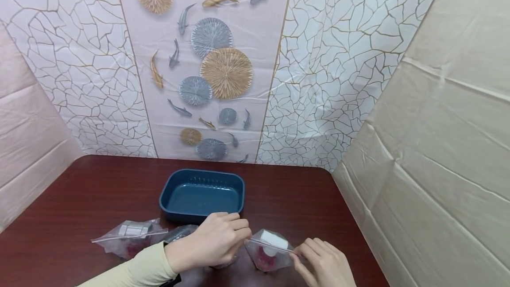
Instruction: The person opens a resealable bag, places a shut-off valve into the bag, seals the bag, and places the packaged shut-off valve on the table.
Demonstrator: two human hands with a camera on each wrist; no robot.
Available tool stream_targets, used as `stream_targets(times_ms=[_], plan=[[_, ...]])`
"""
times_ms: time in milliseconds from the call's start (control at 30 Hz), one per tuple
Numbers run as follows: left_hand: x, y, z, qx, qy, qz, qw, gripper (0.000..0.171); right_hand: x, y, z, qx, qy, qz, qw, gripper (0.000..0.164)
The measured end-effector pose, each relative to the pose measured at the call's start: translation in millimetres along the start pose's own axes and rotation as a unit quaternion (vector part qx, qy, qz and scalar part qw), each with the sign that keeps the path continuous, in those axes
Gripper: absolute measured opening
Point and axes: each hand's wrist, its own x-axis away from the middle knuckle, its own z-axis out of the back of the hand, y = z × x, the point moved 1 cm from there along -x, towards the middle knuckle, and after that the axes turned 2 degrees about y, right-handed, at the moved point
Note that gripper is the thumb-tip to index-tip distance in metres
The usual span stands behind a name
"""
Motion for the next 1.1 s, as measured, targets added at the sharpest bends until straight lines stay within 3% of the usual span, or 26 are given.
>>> stream_targets(times_ms=[367,1100], plan=[[0.6,0.4,-0.6,0.006,-0.002,0.004,1.0,0.007,3.4,0.8,1.5,0.022,-0.023,-0.021,0.999,0.008],[3.0,1.0,-5.3,-0.011,0.005,-0.001,0.9999,0.007,10.0,4.6,-5.0,0.042,0.003,0.003,0.999,0.028]])
